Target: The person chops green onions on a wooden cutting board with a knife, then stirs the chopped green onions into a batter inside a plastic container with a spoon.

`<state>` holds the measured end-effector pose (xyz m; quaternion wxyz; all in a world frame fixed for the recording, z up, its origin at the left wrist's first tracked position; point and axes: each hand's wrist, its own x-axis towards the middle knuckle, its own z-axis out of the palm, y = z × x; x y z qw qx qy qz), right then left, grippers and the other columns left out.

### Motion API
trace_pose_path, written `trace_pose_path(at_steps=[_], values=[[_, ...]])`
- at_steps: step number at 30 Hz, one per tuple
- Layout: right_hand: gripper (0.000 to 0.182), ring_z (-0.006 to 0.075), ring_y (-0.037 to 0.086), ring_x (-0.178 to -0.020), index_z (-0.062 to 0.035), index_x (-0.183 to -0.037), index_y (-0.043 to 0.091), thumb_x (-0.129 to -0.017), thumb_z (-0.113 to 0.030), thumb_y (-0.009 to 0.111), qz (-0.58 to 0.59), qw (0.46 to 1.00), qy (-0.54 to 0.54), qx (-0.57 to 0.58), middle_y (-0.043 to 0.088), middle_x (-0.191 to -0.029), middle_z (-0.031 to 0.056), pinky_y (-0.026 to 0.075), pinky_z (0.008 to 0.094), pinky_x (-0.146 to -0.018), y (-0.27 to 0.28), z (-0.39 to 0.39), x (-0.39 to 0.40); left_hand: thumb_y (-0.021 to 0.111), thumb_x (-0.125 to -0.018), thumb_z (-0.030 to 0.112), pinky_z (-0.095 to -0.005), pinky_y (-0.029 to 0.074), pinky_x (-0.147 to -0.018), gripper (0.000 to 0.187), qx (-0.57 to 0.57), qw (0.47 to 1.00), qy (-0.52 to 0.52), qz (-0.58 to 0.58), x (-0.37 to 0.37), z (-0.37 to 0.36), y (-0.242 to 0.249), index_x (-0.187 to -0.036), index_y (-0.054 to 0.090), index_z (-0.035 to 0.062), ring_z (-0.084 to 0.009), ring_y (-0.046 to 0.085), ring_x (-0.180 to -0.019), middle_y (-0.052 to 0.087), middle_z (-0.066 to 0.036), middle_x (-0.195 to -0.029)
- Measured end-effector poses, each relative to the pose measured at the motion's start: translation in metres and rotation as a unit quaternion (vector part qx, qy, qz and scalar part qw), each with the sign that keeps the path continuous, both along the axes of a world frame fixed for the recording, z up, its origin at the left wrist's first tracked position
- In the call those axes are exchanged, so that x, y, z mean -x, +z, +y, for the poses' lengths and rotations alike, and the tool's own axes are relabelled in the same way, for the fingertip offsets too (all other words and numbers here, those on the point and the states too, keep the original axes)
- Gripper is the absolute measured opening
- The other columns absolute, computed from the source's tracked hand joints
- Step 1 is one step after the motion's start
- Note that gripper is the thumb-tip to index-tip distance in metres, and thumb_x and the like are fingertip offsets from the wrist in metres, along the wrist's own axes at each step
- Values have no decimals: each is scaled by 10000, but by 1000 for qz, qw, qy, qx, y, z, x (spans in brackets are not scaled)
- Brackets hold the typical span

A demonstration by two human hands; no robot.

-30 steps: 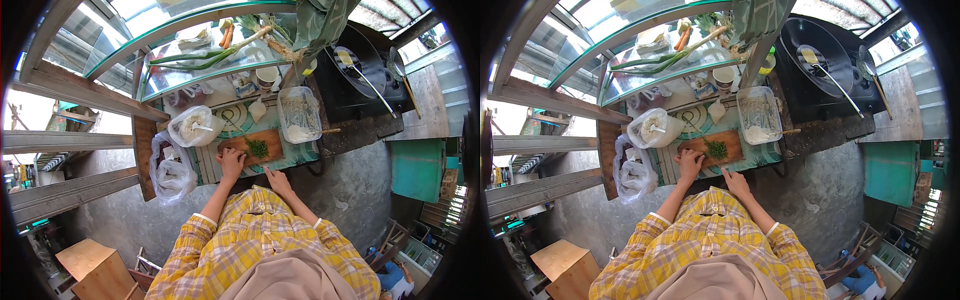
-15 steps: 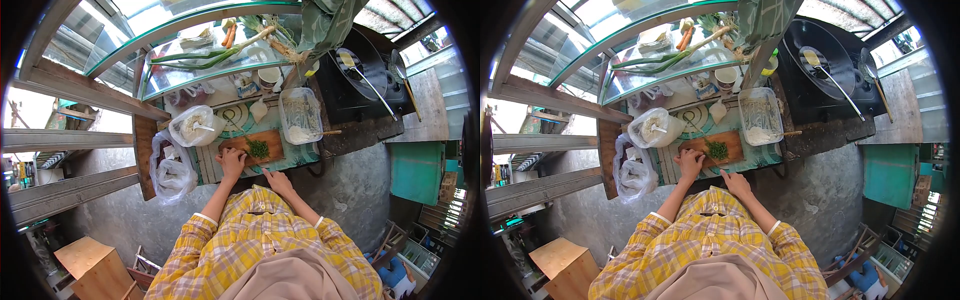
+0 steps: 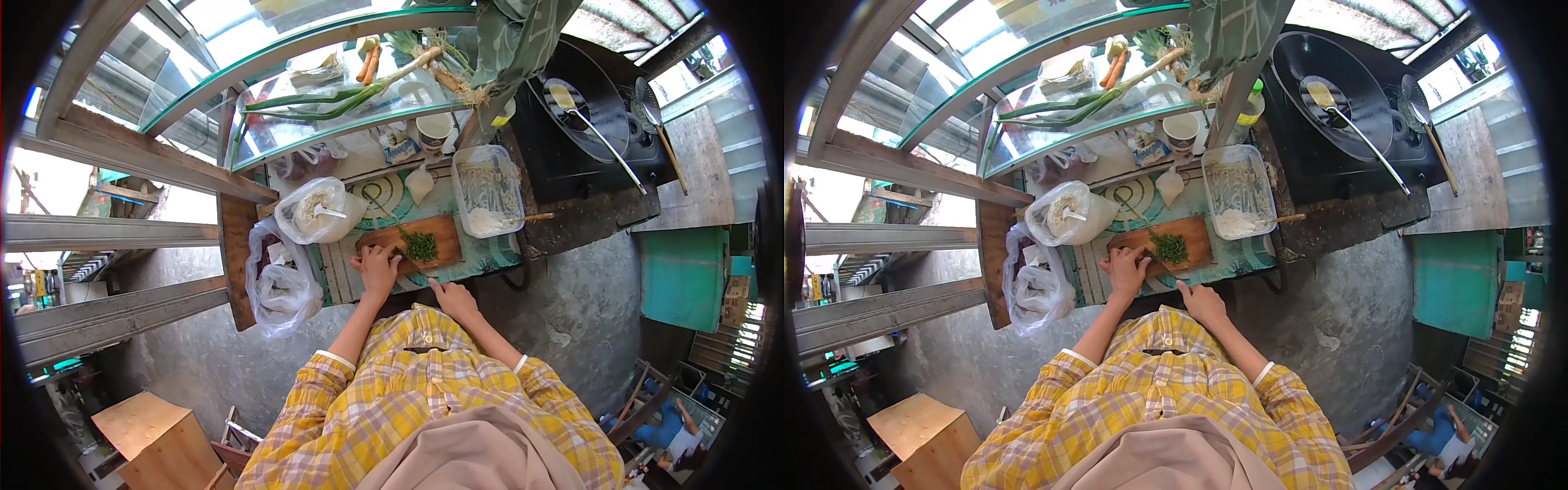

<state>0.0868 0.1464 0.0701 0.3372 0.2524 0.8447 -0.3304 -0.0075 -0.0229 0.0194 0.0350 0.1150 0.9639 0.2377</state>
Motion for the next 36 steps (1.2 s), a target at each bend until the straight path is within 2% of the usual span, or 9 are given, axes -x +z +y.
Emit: trace_pose_path(at_steps=[5,11,23,26,29,36], values=[[688,418,608,-955,11,-973,678,-934,-583,333,-24,1000,4,9,653,-965,253,473,479,-849,4,12,-2,724,-755,261,-492,270,-859,150,24,1000,-9,-15,0,-1,8,-856,718,150,-227,491,-993,625,2,-885],[677,412,612,-940,5,-956,681,-934,-579,340,20,998,28,-47,658,-951,241,475,482,-831,12,1,6,718,-760,254,-483,260,-870,138,8,999,-30,14,-1,-3,0,-837,712,140,-223,490,-988,623,0,-880],[663,426,591,-983,17,-969,664,-935,-569,357,-7,997,-76,28,642,-973,269,453,461,-850,4,13,-8,697,-770,247,-462,252,-856,142,3,997,-59,49,-3,-2,-9,-868,704,144,-200,485,-966,606,8,-876],[659,434,588,-976,33,-943,654,-936,-562,369,12,994,-81,71,640,-960,275,449,454,-834,-5,9,-8,702,-760,237,-459,254,-854,120,2,996,-59,74,0,1,-8,-839,711,148,-196,487,-950,608,21,-860],[656,437,587,-969,43,-924,647,-937,-555,377,15,994,-76,81,638,-950,279,446,451,-823,-7,4,-8,729,-735,233,-448,254,-837,109,-17,998,-36,49,3,2,1,-794,722,141,-188,501,-928,612,38,-822],[650,430,596,-950,34,-925,657,-935,-555,382,5,996,-65,68,646,-930,268,450,450,-815,0,3,-8,732,-706,217,-467,268,-846,97,-4,1000,-18,14,4,3,0,-776,719,150,-201,490,-937,602,32,-825]])
